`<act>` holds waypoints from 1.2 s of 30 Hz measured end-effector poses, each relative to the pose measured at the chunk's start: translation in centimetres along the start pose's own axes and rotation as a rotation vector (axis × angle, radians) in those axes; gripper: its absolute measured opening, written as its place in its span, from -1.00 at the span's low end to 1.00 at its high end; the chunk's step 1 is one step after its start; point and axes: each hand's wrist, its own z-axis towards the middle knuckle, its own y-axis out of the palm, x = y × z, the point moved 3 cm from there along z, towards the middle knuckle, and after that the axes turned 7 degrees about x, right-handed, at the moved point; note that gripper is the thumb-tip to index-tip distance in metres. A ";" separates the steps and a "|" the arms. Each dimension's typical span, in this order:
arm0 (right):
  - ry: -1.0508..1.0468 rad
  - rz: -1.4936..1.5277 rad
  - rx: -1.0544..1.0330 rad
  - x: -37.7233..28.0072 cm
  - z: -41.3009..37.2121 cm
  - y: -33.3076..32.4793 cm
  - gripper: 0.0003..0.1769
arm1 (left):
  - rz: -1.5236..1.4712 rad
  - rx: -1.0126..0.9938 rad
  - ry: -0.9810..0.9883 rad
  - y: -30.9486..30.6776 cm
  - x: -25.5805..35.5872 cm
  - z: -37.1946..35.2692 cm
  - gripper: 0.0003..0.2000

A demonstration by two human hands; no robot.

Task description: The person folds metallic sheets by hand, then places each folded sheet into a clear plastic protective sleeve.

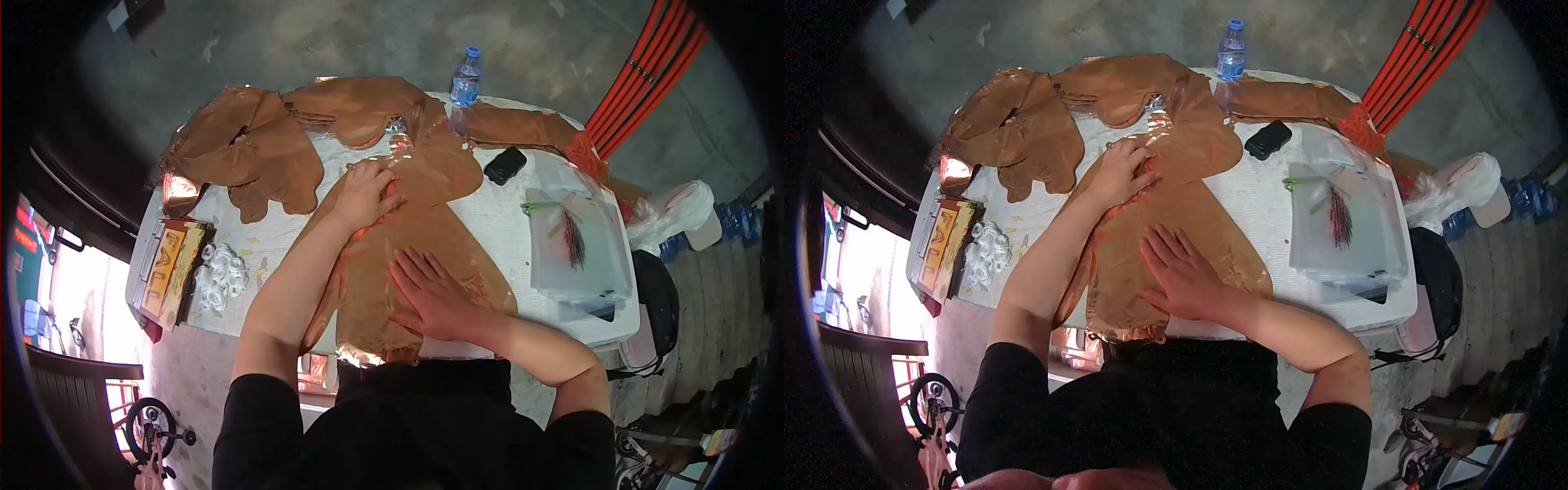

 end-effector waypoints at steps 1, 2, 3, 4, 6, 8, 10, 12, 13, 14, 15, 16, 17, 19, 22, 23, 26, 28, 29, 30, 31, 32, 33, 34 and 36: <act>-0.012 -0.008 0.006 -0.1 0.0 0.1 -0.13 | 0.001 0.022 0.012 -0.2 0.0 -0.1 -0.57; -0.024 -0.018 0.013 -0.3 0.1 0.1 -0.14 | 0.002 0.046 0.026 -0.5 0.0 -0.1 -0.59; -0.013 -0.003 -0.001 -0.4 -0.8 0.1 -0.14 | -0.009 0.027 0.016 0.0 0.7 -0.6 -0.59; -0.019 -0.012 0.008 -0.4 -0.8 0.1 -0.14 | -0.049 0.024 -0.011 0.0 0.7 -0.5 -0.61; -0.032 -0.020 0.025 -0.2 -0.6 0.1 -0.15 | -0.077 0.023 -0.036 0.1 0.1 -0.2 -0.64; -0.022 -0.026 0.023 -0.1 -0.5 0.1 -0.15 | -0.181 0.146 0.011 0.4 -0.8 0.4 -0.70; -0.033 -0.022 0.044 0.0 -0.4 0.3 -0.15 | -0.474 -0.044 -0.280 -0.4 -1.1 1.6 -0.72; -0.044 -0.020 0.068 0.0 -0.3 0.2 -0.15 | -0.646 -0.110 -0.310 0.8 -3.4 2.6 -0.76; -0.045 -0.024 0.063 0.0 -0.2 0.2 -0.15 | -0.641 -0.106 -0.309 0.1 -3.5 2.9 -0.76; -0.042 -0.027 0.057 0.0 -0.2 0.2 -0.15 | -0.528 -0.143 -0.325 -0.4 -3.6 3.2 -0.76; -0.041 -0.027 0.060 0.0 -0.2 0.0 -0.15 | -0.417 -0.181 -0.337 -1.2 -3.2 3.6 -0.76; -0.027 -0.035 0.031 0.0 -0.1 0.0 -0.14 | -0.340 -0.230 -0.360 -2.7 -1.3 3.8 -0.78; -0.011 -0.040 0.002 -0.1 -0.1 0.0 -0.13 | -0.338 -0.237 -0.357 -2.0 -0.9 3.4 -0.78; -0.009 -0.034 0.017 0.0 -0.1 0.2 -0.13 | -0.143 -0.106 0.141 -1.9 1.4 3.0 -0.80; -0.018 -0.034 0.038 0.0 -0.2 0.3 -0.14 | -0.070 -0.046 0.039 -0.3 2.8 1.2 -0.77; -0.026 -0.040 0.050 0.1 -0.2 0.3 -0.14 | -0.026 0.042 0.023 0.3 2.5 0.8 -0.75; -0.026 -0.018 0.026 0.1 -0.3 0.2 -0.12 | -0.032 0.007 -0.049 0.7 3.1 0.2 -0.70; -0.045 -0.026 0.121 0.0 -0.5 -0.1 -0.22 | -0.013 -0.012 -0.054 0.6 3.3 0.1 -0.68; -0.065 -0.033 0.218 -0.1 -0.5 -0.4 -0.32 | 0.009 -0.031 -0.060 0.5 3.3 0.2 -0.67; -0.064 -0.035 0.222 0.1 -0.2 -1.3 -0.32 | 0.010 -0.031 -0.055 0.3 3.3 0.4 -0.67; 0.021 0.125 0.045 0.6 0.2 -2.5 -0.46 | 0.004 -0.026 -0.051 0.3 3.4 0.4 -0.65; 0.107 0.287 -0.136 1.2 0.1 -3.4 -0.60 | -0.005 -0.024 -0.051 0.4 3.4 0.3 -0.63; 0.118 0.279 0.031 1.9 -0.2 -4.6 -0.68 | -0.010 -0.028 -0.052 0.5 3.4 0.2 -0.63; 0.130 0.269 0.198 2.7 -0.9 -5.8 -0.75 | 0.001 -0.022 -0.047 0.5 3.4 0.2 -0.62; 0.358 -0.018 0.195 5.0 -1.8 -7.3 -0.72 | 0.009 -0.012 -0.041 0.6 3.4 0.2 -0.60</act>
